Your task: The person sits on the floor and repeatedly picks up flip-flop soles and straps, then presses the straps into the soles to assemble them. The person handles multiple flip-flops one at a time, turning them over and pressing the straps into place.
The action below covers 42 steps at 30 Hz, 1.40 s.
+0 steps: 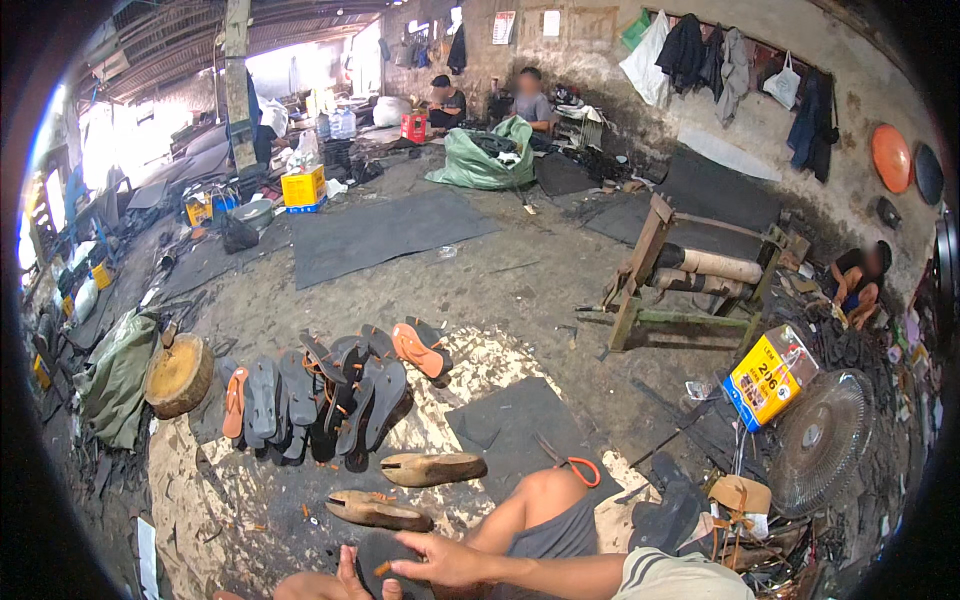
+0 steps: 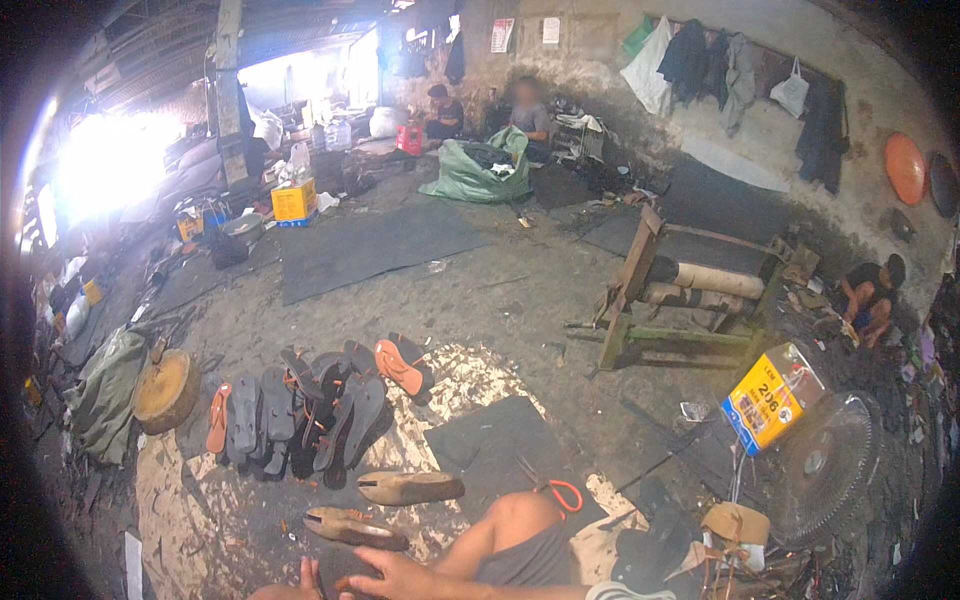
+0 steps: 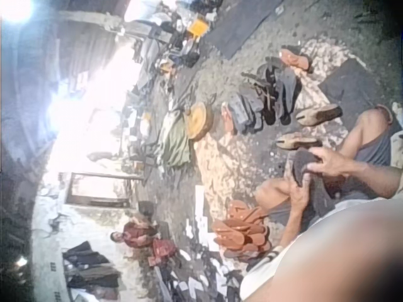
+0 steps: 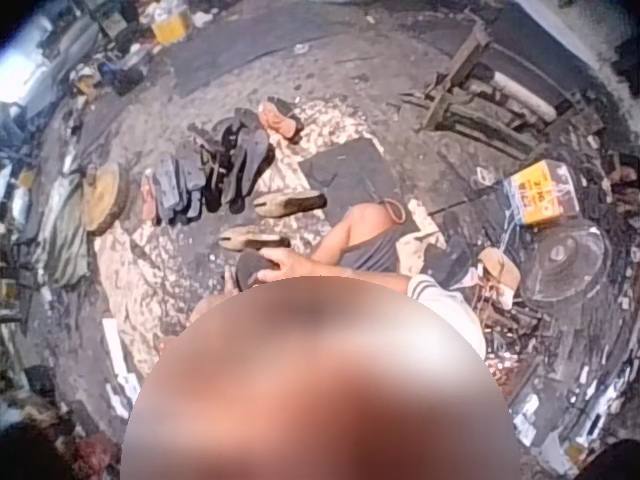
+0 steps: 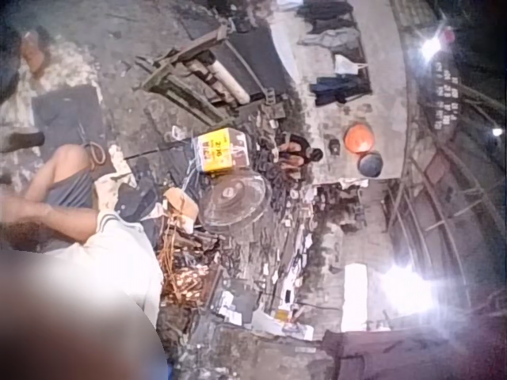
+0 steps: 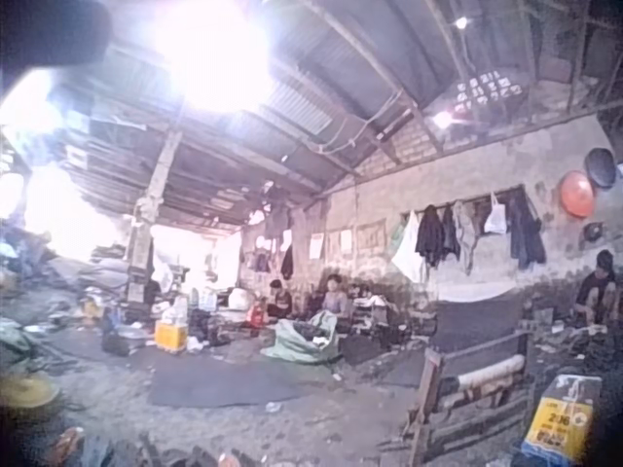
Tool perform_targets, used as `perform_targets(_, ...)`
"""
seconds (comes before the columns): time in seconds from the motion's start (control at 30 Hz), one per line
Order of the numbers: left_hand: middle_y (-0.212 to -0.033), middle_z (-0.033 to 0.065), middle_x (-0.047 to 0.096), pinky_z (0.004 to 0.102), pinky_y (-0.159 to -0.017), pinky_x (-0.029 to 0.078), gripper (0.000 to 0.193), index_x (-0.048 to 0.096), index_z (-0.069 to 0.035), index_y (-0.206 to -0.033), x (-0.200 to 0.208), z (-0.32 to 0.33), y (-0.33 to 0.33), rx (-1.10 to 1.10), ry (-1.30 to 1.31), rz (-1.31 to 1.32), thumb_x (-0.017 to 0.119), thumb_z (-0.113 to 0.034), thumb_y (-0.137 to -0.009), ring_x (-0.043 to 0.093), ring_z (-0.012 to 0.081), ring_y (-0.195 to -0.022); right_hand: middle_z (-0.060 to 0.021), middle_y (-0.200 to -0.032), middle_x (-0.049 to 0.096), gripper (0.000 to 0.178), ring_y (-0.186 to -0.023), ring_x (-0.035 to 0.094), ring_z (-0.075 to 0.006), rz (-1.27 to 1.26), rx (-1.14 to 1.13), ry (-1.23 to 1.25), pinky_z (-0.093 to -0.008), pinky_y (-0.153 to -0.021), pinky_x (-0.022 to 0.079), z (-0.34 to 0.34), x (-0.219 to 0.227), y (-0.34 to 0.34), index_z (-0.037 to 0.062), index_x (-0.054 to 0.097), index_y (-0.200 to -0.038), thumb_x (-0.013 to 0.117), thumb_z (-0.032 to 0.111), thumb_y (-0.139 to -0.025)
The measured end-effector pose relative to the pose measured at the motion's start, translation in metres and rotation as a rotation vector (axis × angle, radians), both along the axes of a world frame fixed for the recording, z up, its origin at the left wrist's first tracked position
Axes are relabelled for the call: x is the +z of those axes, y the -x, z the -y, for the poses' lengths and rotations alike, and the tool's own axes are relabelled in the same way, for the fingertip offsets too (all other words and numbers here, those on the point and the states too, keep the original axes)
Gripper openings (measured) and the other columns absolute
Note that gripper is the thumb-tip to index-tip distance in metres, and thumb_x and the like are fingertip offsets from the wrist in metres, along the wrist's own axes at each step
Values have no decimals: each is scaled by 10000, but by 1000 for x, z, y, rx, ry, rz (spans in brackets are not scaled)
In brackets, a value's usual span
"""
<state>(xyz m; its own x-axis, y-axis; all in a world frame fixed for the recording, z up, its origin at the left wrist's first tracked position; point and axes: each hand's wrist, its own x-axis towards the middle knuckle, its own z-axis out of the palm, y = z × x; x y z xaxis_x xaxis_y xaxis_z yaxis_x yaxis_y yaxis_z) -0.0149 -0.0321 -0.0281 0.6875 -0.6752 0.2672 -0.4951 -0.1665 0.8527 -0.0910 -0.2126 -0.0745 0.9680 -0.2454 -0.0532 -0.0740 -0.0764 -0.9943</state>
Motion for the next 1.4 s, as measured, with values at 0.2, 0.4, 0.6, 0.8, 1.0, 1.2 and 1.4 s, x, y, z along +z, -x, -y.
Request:
perform_targets(0.2, -1620, 366, 192, 537, -1213, 258, 1080, 150, 1, -1624, 0, 3, 1, -177, -492, 255, 809, -283, -817, 266, 511, -1474, -88, -1260, 674, 570, -1052, 643, -131, 96, -97, -330, -284, -884, 549, 24, 13, -32, -9, 443, -1478, 640, 302, -1043)
perform_targets(0.4, -1212, 93, 641, 306, -878, 537, 692, 301, 14, -1586, -18, -19, -41, 2, 143, -534, 634, -56, -984, 636, 186, -999, -241, -1268, 650, 801, -1086, 678, -301, -64, -205, -20, -419, -883, 566, 64, -49, -79, -14, 401, -1514, 709, 475, -959)
perform_targets(0.6, -1199, 90, 641, 276, -864, 522, 582, 436, 39, -1515, -27, -43, -61, 222, 108, -479, 663, -150, -1013, 621, 161, -1014, -319, -1293, 623, 766, -1200, 605, -494, -317, -44, 780, -521, -1044, 478, 57, -157, -72, 20, 385, -1542, 699, 381, -944)
perform_targets(0.8, -1188, 125, 637, 316, -974, 488, 377, 561, 45, -1331, -26, -52, -84, 337, 59, -471, 539, -168, -1020, 619, 196, -1096, -91, -1244, 680, 643, -1133, 617, -168, -145, -134, -181, -328, -978, 494, 48, -115, -70, 17, 484, -1499, 673, 380, -1003)
perform_targets(1.0, -1323, 177, 606, 336, -958, 485, 521, 436, 75, -1494, -25, -42, -131, 282, 367, -392, 452, -193, -1048, 607, 240, -1134, -162, -1482, 499, 734, -1365, 474, -216, 109, -122, -406, -351, -1139, 382, 8, 3, 8, -14, 405, -1528, 666, 421, -997)
perform_targets(1.2, -1184, 168, 653, 373, -941, 499, 465, 488, 46, -1453, -1, -7, -123, 421, 73, 25, 458, -168, -1042, 634, 293, -1048, -152, -1302, 627, 655, -1220, 575, -198, 43, -97, -152, -335, -1058, 453, -27, 63, 45, -47, 436, -1497, 663, 322, -1005)
perform_targets(1.4, -1390, 244, 581, 374, -1037, 479, 548, 372, 49, -1547, 14, -5, -51, 284, -105, -299, 424, -203, -1063, 598, 239, -1227, -270, -1303, 620, 704, -1163, 647, -348, 163, -286, 104, -411, -1000, 508, -52, 60, 24, -73, 448, -1467, 727, 316, -951)
